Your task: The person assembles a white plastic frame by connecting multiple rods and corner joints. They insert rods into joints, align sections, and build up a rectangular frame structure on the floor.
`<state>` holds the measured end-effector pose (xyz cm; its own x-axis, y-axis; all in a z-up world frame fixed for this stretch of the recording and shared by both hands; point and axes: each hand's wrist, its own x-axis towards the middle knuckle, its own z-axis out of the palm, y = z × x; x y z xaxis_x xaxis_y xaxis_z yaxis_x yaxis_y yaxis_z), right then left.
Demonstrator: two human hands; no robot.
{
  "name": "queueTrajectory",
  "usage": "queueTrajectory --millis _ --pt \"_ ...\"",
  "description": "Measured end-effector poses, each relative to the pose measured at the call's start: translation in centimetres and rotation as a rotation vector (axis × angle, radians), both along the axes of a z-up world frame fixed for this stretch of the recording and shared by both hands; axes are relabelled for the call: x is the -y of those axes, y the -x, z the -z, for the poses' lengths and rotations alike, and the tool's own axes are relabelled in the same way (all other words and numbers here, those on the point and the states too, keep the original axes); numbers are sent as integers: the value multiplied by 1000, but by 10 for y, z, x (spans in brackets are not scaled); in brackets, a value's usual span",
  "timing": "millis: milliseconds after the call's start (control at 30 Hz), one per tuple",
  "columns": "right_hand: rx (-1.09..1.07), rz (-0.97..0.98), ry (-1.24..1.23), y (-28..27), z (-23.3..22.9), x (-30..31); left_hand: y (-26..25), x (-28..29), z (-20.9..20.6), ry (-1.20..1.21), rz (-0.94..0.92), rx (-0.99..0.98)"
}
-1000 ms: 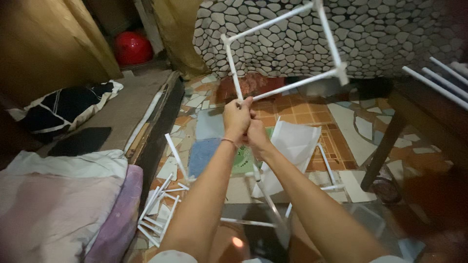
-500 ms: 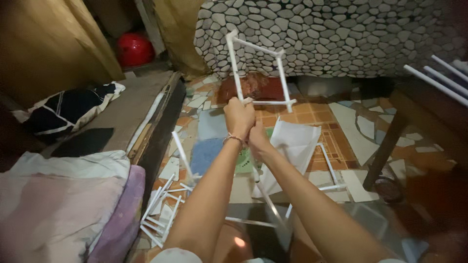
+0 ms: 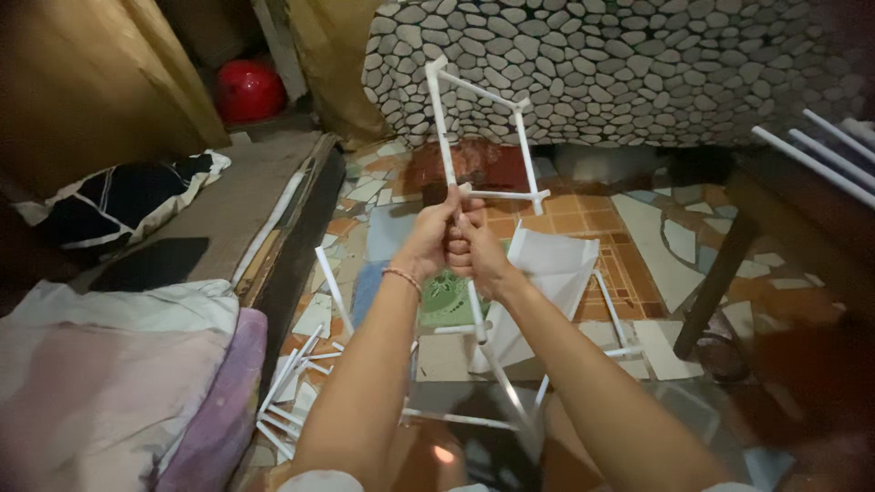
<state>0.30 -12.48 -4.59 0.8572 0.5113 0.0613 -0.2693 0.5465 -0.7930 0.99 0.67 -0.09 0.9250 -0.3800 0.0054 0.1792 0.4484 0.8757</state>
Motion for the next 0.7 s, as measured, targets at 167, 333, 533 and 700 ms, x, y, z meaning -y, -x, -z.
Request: queueTrajectory --millis 167,333,533,700 --pt "11 165 105 -14 7 -11 -22 14 1 -146 -214 -100" --pt "252 431 46 -9 4 -30 -9 38 -2 -571 -701 136" --pt "38 218 10 12 -3 -8 14 24 -15 -84 -189 12" --pt "-8 13 -76 12 -1 16 -5 7 -1 61 71 -102"
